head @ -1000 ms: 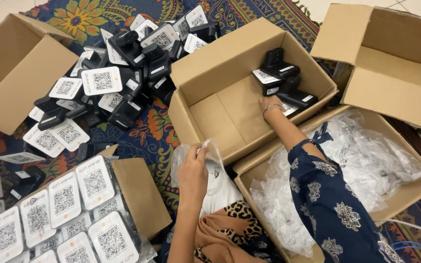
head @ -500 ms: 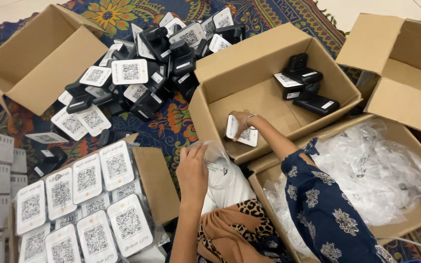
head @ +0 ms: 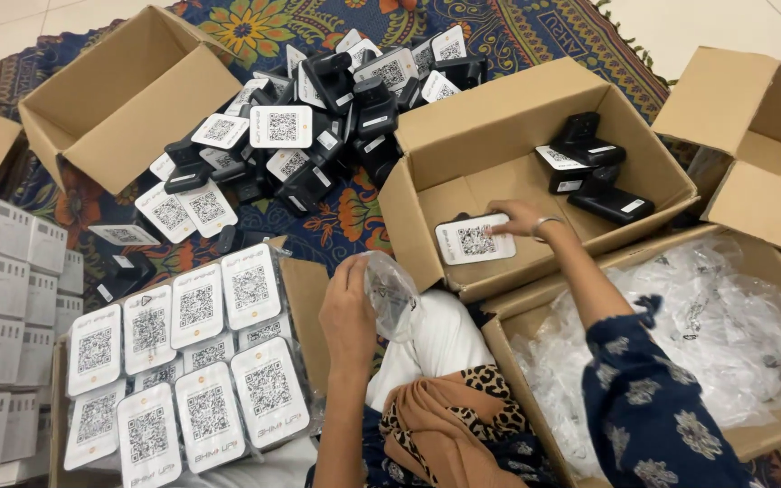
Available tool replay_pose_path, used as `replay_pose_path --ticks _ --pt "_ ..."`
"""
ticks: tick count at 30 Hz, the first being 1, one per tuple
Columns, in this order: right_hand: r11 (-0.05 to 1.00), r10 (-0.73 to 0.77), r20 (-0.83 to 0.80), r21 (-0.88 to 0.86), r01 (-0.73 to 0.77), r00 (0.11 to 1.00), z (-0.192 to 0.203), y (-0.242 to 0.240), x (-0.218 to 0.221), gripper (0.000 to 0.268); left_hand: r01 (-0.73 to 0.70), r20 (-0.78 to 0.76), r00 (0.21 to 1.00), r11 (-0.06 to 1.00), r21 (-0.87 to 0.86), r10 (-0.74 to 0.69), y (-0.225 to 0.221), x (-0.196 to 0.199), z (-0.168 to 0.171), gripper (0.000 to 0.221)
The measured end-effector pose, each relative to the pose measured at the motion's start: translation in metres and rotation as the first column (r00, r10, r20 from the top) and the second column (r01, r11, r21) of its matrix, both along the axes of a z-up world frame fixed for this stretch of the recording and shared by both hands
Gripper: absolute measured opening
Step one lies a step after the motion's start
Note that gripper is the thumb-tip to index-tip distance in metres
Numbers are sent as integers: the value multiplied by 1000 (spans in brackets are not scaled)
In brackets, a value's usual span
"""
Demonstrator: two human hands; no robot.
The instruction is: The person packs and organizes electronic QR-code scanning devices into boxes.
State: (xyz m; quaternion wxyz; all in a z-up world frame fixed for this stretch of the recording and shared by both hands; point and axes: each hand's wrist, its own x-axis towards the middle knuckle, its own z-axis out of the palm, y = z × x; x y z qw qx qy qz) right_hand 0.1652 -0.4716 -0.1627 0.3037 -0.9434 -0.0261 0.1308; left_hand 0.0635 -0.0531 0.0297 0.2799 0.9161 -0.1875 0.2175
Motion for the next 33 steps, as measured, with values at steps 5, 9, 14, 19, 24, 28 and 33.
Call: replay_pose_path --ticks 5,9,14,19,24,28,33 --pt "923 -330 222 278 265 917 77 12 -71 44 25 -97 995 997 -68 -31 12 4 12 54" --pt "364 -502 17 911 193 865 100 48 -114 38 51 -123 991 994 -93 -62 14 7 9 53" --pt "59 -410 -171 975 213 896 177 143 -141 37 96 -148 982 984 -151 -118 14 5 19 60" --pt "80 -190 -78 992 94 979 177 185 -126 35 208 -140 958 941 -266 -252 26 0 31 56" --pt "385 -138 -101 911 147 985 148 193 -117 28 195 -227 921 879 -434 -317 45 4 27 56" --pt "511 -125 -100 846 150 987 126 188 -123 31 180 -195 940 895 -409 -278 48 8 -12 47" --pt "663 -144 -201 707 245 969 101 193 -132 36 182 -266 948 983 -4 -177 19 1 -44 60"
